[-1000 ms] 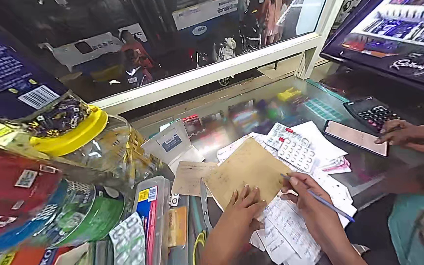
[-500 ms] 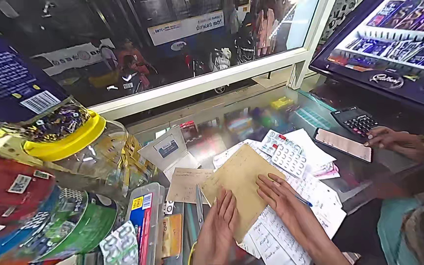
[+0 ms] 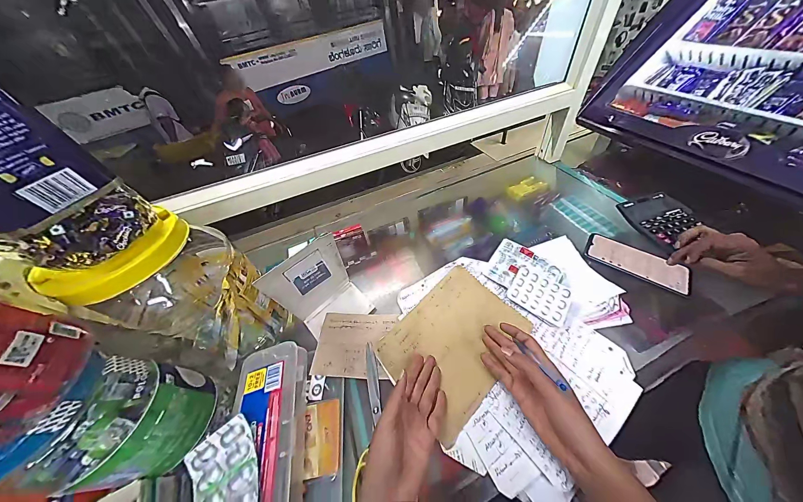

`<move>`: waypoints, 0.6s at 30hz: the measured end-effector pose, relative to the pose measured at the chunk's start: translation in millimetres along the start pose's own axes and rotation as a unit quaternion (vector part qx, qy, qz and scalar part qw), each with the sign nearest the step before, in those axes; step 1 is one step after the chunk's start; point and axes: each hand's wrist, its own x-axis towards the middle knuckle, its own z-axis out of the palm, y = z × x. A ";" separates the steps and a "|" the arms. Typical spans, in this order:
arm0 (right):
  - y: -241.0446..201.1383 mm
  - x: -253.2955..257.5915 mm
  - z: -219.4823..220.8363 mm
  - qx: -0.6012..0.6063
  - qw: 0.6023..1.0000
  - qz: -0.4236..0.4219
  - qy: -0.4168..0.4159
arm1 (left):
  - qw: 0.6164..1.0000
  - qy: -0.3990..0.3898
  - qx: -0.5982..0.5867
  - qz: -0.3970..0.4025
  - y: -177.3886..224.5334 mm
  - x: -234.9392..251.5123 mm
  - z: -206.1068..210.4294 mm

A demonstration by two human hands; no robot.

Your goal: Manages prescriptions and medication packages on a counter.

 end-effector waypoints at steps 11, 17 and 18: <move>-3.4 -6.4 -2.3 -0.005 1.000 0.000 -0.012 | 1.000 -0.025 0.004 -0.006 -0.3 -9.3 3.3; -47.5 2.8 -21.6 -0.021 0.995 -0.093 0.042 | 0.995 -0.103 0.006 -0.007 5.8 -23.4 10.6; -53.9 8.3 -26.9 -0.023 0.992 -0.109 0.063 | 0.994 -0.108 0.006 -0.004 6.1 -24.7 9.4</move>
